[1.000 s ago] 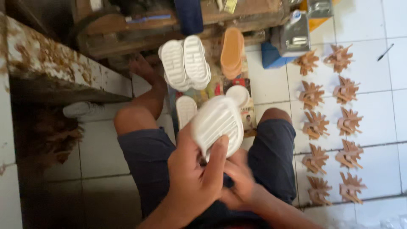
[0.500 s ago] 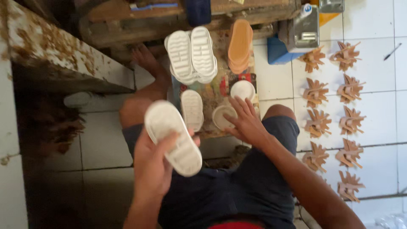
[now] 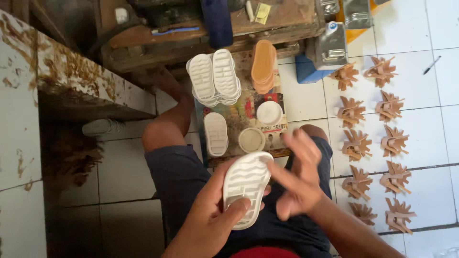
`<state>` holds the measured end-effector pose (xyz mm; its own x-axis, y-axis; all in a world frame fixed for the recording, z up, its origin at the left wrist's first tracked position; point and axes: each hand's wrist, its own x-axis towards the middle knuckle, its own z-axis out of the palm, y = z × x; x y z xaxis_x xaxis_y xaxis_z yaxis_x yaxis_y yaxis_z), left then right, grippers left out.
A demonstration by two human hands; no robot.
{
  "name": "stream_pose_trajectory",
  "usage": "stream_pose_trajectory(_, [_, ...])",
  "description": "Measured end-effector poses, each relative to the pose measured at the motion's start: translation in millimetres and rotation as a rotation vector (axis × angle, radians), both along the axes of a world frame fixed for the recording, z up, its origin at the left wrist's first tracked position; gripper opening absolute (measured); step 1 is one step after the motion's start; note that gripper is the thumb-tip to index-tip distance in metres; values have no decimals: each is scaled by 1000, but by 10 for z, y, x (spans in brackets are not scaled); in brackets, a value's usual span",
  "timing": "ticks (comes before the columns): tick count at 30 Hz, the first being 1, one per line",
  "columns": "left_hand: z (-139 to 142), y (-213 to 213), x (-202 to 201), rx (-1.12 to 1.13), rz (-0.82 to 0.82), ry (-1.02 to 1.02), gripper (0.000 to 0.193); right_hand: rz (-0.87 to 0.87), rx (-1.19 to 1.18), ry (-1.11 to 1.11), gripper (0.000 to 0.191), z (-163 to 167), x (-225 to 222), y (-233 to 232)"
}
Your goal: The person sits and applies glue from a small container onto white foam sandal soles, spreading it over the sole surface by hand, then stacks the finished soles on the work table with other completed soles.
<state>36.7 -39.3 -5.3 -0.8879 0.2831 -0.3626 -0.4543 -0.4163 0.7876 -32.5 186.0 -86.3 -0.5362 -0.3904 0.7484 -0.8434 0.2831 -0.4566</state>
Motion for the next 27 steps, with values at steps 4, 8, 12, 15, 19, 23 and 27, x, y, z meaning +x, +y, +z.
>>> stream_pose_trajectory(4, [138,30,-48,30,66,67,63,28,-144,8,90,145,59,-126])
stream_pose_trajectory(8, [236,95,-102,-47,-1,165,60,-102,64,-73,98,203,56,-48])
stream_pose_trajectory(12, [324,140,-166,-126,112,258,57,-126,65,41,71,245,-37,-27])
stream_pose_trajectory(15, [386,151,-220,-234,24,410,52,-90,-71,157,81,318,-65,-62])
stream_pose_trajectory(19, [455,172,-276,-238,32,440,52,-123,136,110,72,394,-78,-10])
stream_pose_trajectory(23, [494,194,-312,-263,31,419,52,-111,44,173,73,331,-117,58])
stream_pose_trajectory(27, [501,214,-343,-234,107,460,54,-107,115,188,69,277,-130,65])
